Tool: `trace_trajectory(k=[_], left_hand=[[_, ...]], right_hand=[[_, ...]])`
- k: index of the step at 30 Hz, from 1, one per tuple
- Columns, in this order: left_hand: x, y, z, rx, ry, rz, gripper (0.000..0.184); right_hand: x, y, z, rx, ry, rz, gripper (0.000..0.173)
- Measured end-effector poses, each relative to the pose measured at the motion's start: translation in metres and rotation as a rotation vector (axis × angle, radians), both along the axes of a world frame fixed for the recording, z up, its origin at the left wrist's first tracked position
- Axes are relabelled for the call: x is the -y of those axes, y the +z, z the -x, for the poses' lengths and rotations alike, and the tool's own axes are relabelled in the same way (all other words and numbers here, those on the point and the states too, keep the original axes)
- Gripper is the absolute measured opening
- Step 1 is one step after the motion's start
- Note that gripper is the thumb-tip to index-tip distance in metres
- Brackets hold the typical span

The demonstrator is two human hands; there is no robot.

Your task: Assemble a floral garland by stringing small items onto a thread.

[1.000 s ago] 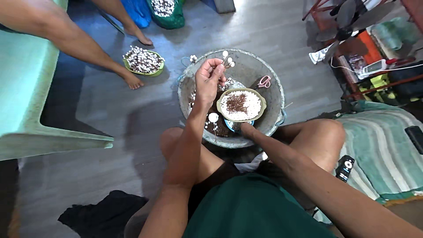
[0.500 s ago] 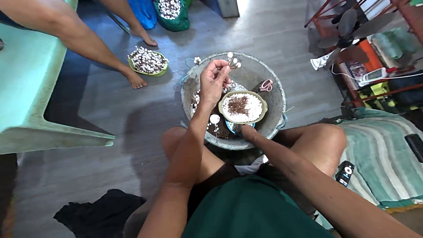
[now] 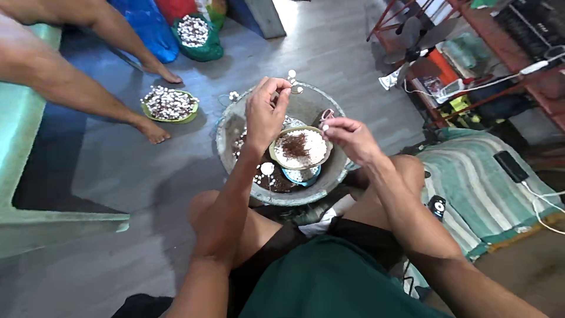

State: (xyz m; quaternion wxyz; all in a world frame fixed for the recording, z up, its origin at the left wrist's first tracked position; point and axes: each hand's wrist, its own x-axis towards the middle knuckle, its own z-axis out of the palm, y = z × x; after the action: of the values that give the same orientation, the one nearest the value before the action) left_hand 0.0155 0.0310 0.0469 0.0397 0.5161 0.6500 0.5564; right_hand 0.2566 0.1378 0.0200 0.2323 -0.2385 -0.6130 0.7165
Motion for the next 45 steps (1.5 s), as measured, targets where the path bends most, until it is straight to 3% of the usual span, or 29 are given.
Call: trace_trajectory(k=[4, 8, 16, 27, 45], left_hand=[[-0.017, 0.012, -0.013, -0.123, -0.002, -0.025, 0.019], [-0.013, 0.007, -0.026, -0.115, 0.006, -0.071, 0.017], [0.012, -0.003, -0.037, -0.154, 0.057, -0.046, 0.017], [0.020, 0.001, -0.047, -0.212, 0.072, -0.009, 0.016], [0.021, 0.003, -0.048, -0.248, 0.110, -0.032, 0.017]], right_hand=[[-0.020, 0.046, 0.006, -0.310, -0.048, 0.122, 0.022], [-0.024, 0.045, 0.011, -0.406, -0.008, 0.227, 0.021], [-0.011, 0.031, 0.019, -0.419, -0.021, 0.329, 0.022], [0.019, 0.046, 0.016, -0.301, -0.080, 0.182, 0.024], [0.016, 0.048, 0.015, -0.436, -0.086, 0.488, 0.013]])
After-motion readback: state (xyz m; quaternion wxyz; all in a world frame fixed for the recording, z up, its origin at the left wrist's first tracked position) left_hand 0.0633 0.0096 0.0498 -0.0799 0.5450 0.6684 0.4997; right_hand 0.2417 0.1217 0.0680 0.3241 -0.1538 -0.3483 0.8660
